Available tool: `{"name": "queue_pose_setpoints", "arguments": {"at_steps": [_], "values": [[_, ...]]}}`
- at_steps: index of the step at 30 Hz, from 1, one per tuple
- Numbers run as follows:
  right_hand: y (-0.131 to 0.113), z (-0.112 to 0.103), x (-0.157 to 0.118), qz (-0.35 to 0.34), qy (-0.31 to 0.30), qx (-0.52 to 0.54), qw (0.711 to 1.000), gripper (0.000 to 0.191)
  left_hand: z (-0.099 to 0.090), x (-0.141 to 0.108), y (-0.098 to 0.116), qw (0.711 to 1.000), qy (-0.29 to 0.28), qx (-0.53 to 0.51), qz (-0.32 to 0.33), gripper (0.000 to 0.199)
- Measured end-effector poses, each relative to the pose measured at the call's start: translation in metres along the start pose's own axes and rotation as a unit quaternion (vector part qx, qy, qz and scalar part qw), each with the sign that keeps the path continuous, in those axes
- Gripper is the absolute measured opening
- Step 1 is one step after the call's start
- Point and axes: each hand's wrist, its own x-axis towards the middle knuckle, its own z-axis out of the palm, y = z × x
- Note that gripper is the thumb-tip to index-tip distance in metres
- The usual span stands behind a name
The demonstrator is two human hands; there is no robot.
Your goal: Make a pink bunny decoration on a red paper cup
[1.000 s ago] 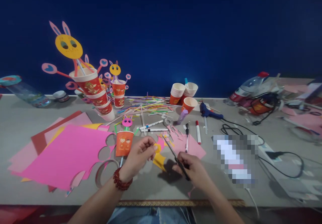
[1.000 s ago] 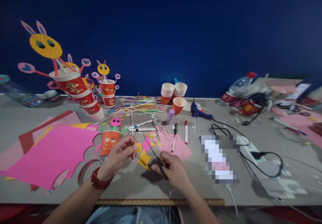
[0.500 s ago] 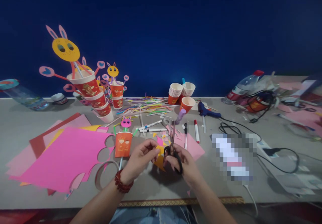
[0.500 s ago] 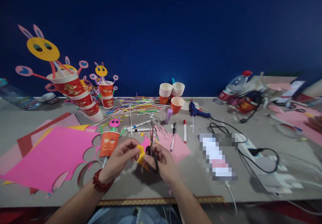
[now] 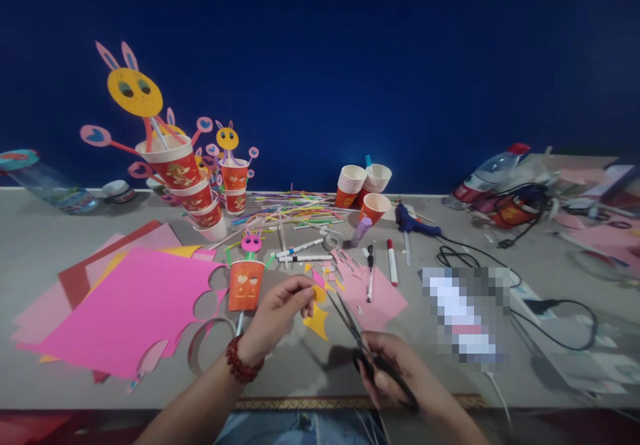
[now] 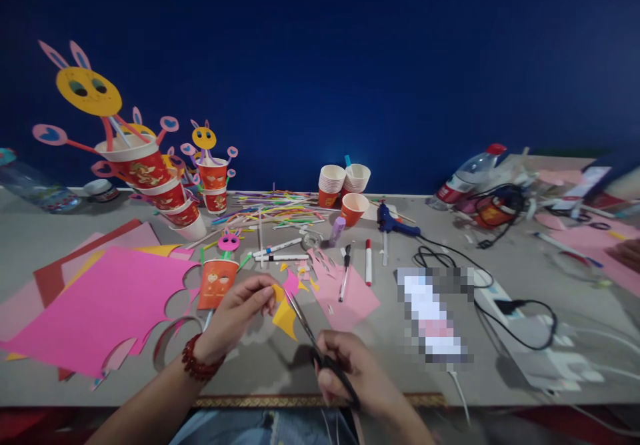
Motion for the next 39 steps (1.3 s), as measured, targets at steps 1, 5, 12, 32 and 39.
{"name": "queue_pose_setpoints", "arguments": {"at_steps": [1, 5, 12, 32, 39], "values": [[0.000, -0.001, -0.002, 0.000, -0.004, -0.003, 1.000, 0.061, 0.000, 0.000, 0.000, 1.000, 0.000, -0.003, -0.004, 0.025], [0.005, -0.003, -0.004, 0.003, -0.013, -0.005, 1.000, 0.060, 0.001, 0.001, 0.001, 1.000, 0.010, -0.007, -0.018, 0.028], [0.006, 0.000, -0.002, 0.012, -0.012, 0.012, 1.000, 0.062, 0.001, 0.000, 0.000, 0.999, 0.022, -0.006, -0.028, 0.030], [0.007, 0.001, -0.002, 0.031, 0.011, 0.009, 0.999, 0.062, 0.001, 0.001, 0.002, 1.000, 0.021, 0.013, -0.011, 0.026], [0.007, 0.002, -0.001, 0.028, 0.004, 0.020, 0.999, 0.063, 0.001, 0.001, 0.003, 1.000, 0.019, 0.018, 0.000, 0.024]]}}
